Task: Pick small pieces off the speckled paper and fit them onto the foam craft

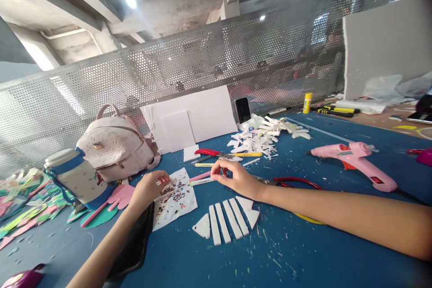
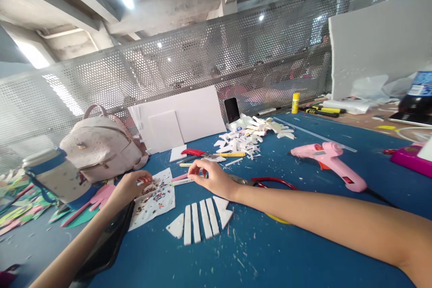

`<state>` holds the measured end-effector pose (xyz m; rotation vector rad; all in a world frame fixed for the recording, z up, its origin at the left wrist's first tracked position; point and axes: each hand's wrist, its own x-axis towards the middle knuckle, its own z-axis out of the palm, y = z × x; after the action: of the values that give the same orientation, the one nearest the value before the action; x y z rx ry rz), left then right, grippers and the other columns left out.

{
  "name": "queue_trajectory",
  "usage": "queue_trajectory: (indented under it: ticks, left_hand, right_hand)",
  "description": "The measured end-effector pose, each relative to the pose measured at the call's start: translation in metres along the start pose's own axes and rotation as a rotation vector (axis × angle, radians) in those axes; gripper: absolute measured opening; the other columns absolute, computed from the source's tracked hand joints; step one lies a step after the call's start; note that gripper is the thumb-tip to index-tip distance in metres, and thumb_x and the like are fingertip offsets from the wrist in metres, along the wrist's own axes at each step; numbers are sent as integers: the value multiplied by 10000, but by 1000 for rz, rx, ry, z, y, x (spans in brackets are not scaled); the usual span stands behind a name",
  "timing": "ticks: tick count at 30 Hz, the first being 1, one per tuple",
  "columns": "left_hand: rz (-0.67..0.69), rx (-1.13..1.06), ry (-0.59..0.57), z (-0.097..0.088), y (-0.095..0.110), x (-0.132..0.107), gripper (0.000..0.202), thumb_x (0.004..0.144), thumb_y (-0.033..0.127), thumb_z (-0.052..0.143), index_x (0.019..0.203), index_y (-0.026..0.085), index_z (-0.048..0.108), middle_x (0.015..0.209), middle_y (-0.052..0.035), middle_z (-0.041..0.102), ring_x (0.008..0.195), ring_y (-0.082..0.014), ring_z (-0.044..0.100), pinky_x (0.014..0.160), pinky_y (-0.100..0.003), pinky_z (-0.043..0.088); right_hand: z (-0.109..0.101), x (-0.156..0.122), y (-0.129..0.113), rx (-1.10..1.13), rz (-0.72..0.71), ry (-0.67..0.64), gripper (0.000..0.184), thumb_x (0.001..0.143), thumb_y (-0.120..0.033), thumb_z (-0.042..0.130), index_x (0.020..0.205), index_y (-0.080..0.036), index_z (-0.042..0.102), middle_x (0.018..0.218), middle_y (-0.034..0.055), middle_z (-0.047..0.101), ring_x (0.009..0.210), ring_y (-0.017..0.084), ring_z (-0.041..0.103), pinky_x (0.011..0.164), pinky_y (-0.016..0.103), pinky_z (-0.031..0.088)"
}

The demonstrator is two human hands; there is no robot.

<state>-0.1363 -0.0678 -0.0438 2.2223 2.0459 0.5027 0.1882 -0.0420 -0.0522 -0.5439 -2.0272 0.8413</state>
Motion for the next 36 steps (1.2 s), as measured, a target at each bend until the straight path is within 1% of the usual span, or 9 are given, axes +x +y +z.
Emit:
queue_trajectory:
  ticks: [4,6,10,12,17,24,31,36]
  left_hand:
    - [-24,30,-26,-2,3,0,239,806,369,519,842,220,702,889,-56,746,817,-239,670,698,-279,461]
    - [-1,16,-35,-3,4,0,257,807,378,516,847,211,707,901,-70,748,833,-249,670,702,-286,464]
    - [102,-23,-65,-3,6,0,226,799,333,517,841,211,702,916,-63,744,849,-239,671,755,-298,472]
    - [122,-10,-74,-2,6,0,202,792,311,528,836,214,700,913,-54,739,844,-234,671,762,-298,471]
    - [125,29,-71,-1,6,-1,181,792,280,536,825,216,701,907,-45,728,829,-227,663,757,-299,460]
    - [100,45,-108,-1,9,-2,200,789,226,519,835,221,714,903,-38,723,834,-216,662,751,-284,456]
    - [108,126,-66,0,15,-5,178,806,224,534,832,235,709,920,-23,724,834,-216,668,724,-288,441]
    - [131,213,-63,-1,21,-8,192,829,214,520,844,241,710,940,-28,725,834,-216,665,729,-295,434]
  right_hand:
    - [0,0,-2,4,4,0,78,900,-237,580,857,-201,635,880,22,641,803,150,577,697,279,442]
    - [0,0,-2,7,7,-3,75,899,-230,582,857,-199,635,879,22,642,801,148,578,695,277,440]
    - [0,-1,1,12,8,-5,64,900,-216,585,866,-200,637,883,16,645,803,145,579,708,278,438]
    - [0,-1,2,13,3,-4,61,899,-212,587,866,-199,637,884,15,644,802,143,580,707,277,436]
    - [0,-1,1,14,-3,-4,60,898,-204,589,867,-195,639,890,15,644,808,142,579,701,273,432]
    - [0,-1,2,7,-9,-3,65,903,-221,590,864,-196,636,885,15,646,802,143,578,704,275,437]
    - [0,0,4,3,-14,-8,69,909,-228,585,877,-201,641,902,16,649,820,146,583,710,276,443]
    - [0,0,2,1,-3,-10,82,907,-244,584,867,-200,640,891,18,649,809,148,585,692,274,437]
